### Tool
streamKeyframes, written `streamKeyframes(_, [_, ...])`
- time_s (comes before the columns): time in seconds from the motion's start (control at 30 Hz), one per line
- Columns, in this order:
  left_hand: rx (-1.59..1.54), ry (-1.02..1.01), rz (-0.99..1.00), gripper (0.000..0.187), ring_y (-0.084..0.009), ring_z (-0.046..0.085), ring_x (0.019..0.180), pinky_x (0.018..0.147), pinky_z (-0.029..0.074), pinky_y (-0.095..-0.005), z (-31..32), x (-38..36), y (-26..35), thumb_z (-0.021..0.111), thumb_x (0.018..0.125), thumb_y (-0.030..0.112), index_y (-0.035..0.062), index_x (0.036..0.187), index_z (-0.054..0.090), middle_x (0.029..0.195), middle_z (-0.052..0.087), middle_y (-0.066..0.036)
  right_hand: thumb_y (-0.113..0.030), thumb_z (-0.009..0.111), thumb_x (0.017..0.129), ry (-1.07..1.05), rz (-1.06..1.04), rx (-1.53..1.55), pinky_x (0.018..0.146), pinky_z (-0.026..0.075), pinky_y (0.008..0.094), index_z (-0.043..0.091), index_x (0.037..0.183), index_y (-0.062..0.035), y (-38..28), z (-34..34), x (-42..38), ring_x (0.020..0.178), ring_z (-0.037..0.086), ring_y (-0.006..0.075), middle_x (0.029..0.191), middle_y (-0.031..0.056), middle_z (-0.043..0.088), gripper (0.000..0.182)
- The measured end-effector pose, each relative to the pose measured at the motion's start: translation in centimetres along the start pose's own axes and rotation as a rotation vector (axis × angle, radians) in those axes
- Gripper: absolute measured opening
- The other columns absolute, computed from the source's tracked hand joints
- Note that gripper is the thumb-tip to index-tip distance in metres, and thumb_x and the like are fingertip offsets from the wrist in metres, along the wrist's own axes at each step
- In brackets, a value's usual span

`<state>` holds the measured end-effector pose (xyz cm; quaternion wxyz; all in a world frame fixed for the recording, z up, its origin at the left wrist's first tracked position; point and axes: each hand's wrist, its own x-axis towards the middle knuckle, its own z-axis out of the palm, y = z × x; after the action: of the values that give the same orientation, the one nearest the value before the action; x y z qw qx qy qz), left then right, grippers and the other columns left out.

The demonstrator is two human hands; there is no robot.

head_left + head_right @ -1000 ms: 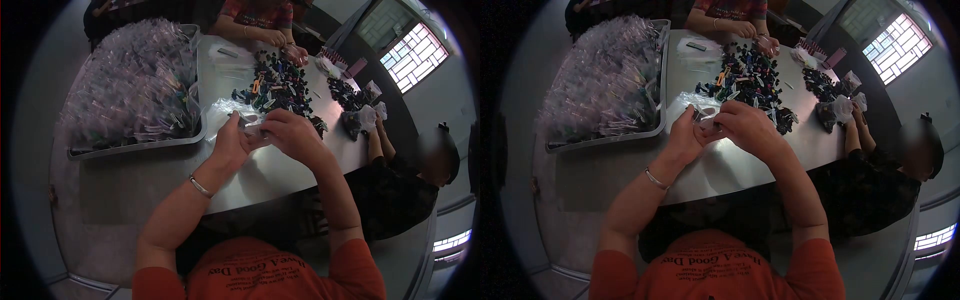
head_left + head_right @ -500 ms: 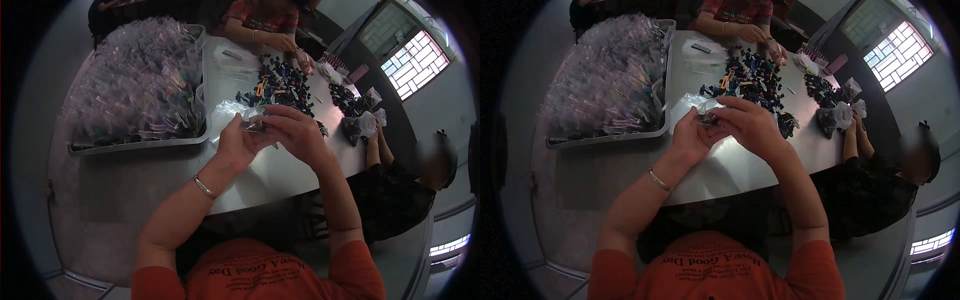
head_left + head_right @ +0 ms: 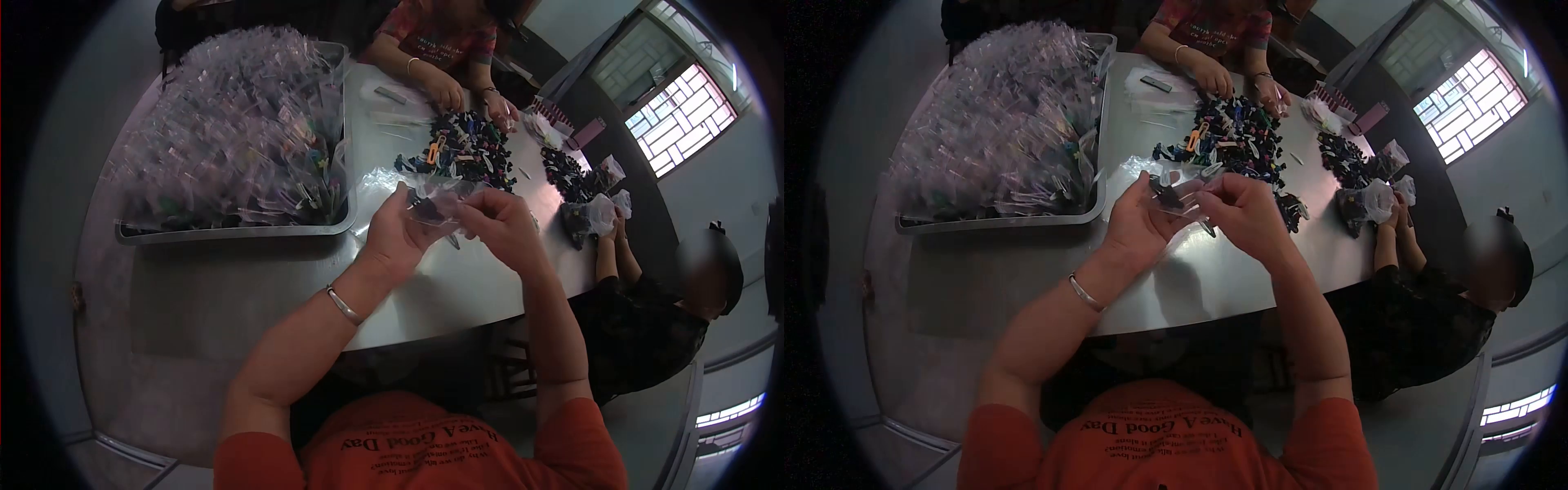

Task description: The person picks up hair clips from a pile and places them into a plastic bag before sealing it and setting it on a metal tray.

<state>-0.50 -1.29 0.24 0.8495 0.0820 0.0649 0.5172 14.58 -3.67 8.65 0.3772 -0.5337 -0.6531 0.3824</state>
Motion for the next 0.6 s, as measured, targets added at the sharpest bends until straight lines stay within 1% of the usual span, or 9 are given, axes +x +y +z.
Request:
streamKeyframes(0.07, [-0.068,0.053,-0.021,0.036,-0.0285,0.06,0.1,0.095,0.046,-0.0439,-0.2,0.4,0.8,0.034,0.098,0.031,0.0009,0.111,0.049,0.108,0.06,-0.017,-0.014,0.062,0.086,-0.164,-0.006,-0.177,0.052,0.042,0.0197,0.063,0.084,0.0004,-1.6,-1.7,-0.1,0.058,0.053,0.0045,0.069,-0.0007,0.061,0.014])
streamKeyframes(0.13, [-0.01,0.059,-0.032,0.035,-0.0286,0.06,0.1,0.095,0.046,-0.0437,-0.7,0.6,0.6,0.035,0.097,0.03,0.0009,0.11,0.05,0.106,0.061,-0.017,-0.013,0.063,0.085,-0.152,0.023,-0.279,0.051,0.043,0.0202,0.061,0.079,0.0002,-2.9,-2.2,0.5,0.057,0.055,0.0051,0.065,-0.0001,0.06,0.015])
streamKeyframes(0.2, [0.043,0.014,-0.095,0.032,-0.0298,0.06,0.098,0.093,0.047,-0.0435,-0.7,0.5,0.2,0.038,0.097,0.027,0.0002,0.109,0.05,0.104,0.06,-0.017,-0.014,0.065,0.082,-0.028,-0.055,-0.607,0.05,0.044,0.0208,0.062,0.078,0.0002,-4.0,-1.5,1.0,0.057,0.056,0.0051,0.061,0.0013,0.059,0.015])
streamKeyframes(0.27, [0.094,0.021,-0.11,0.03,-0.0292,0.061,0.096,0.089,0.049,-0.0438,-0.5,0.2,-0.2,0.039,0.096,0.025,-0.0009,0.106,0.05,0.102,0.06,-0.017,-0.015,0.066,0.08,-0.024,-0.074,-0.6,0.049,0.044,0.0219,0.063,0.08,-0.0001,-3.9,-1.0,1.2,0.056,0.056,0.0053,0.059,0.0019,0.058,0.015])
streamKeyframes(0.33, [0.14,0.032,-0.124,0.028,-0.0285,0.061,0.094,0.085,0.052,-0.0442,-0.5,0.1,-0.4,0.039,0.096,0.023,-0.002,0.104,0.05,0.1,0.06,-0.016,-0.014,0.067,0.076,0.006,-0.19,-0.655,0.056,0.048,0.0294,0.066,0.082,-0.0009,-4.1,-0.4,1.1,0.056,0.061,0.0155,0.064,0.0107,0.063,0.015])
streamKeyframes(0.37, [0.132,0.031,-0.136,0.031,-0.0296,0.061,0.096,0.088,0.049,-0.0442,-0.8,0.4,-0.4,0.039,0.096,0.024,-0.0024,0.107,0.05,0.103,0.06,-0.017,-0.014,0.067,0.076,0.007,-0.187,-0.654,0.056,0.048,0.0294,0.066,0.082,-0.0009,-4.1,-0.4,1.2,0.056,0.061,0.0155,0.064,0.0107,0.063,0.015])
streamKeyframes(0.43, [0.121,0.029,-0.14,0.033,-0.0306,0.06,0.098,0.092,0.047,-0.0441,-0.8,0.4,-0.2,0.038,0.097,0.025,-0.0029,0.111,0.05,0.106,0.059,-0.017,-0.012,0.068,0.075,0.181,-0.245,-0.458,0.059,0.049,0.0293,0.066,0.085,-0.0013,-3.8,-0.5,1.9,0.06,0.062,0.0164,0.067,0.0103,0.064,0.015])
streamKeyframes(0.53, [0.198,0.043,-0.102,0.031,-0.0315,0.06,0.098,0.092,0.047,-0.0453,-0.4,-0.1,-0.2,0.038,0.097,0.024,-0.0024,0.106,0.052,0.106,0.06,-0.018,-0.009,0.068,0.074,0.058,-0.211,-0.546,0.062,0.049,0.0275,0.065,0.094,-0.0015,-3.4,-0.8,2.0,0.065,0.063,0.0139,0.071,0.009,0.066,0.021])
streamKeyframes(0.6, [0.142,0.089,-0.102,0.028,-0.0307,0.064,0.088,0.08,0.053,-0.0435,0.0,-0.1,-0.3,0.038,0.094,0.02,-0.0038,0.102,0.05,0.098,0.06,-0.018,-0.009,0.068,0.074,0.019,-0.167,-0.54,0.062,0.049,0.0269,0.065,0.096,-0.0016,-3.7,-0.7,2.4,0.066,0.062,0.0132,0.072,0.0087,0.066,0.023])
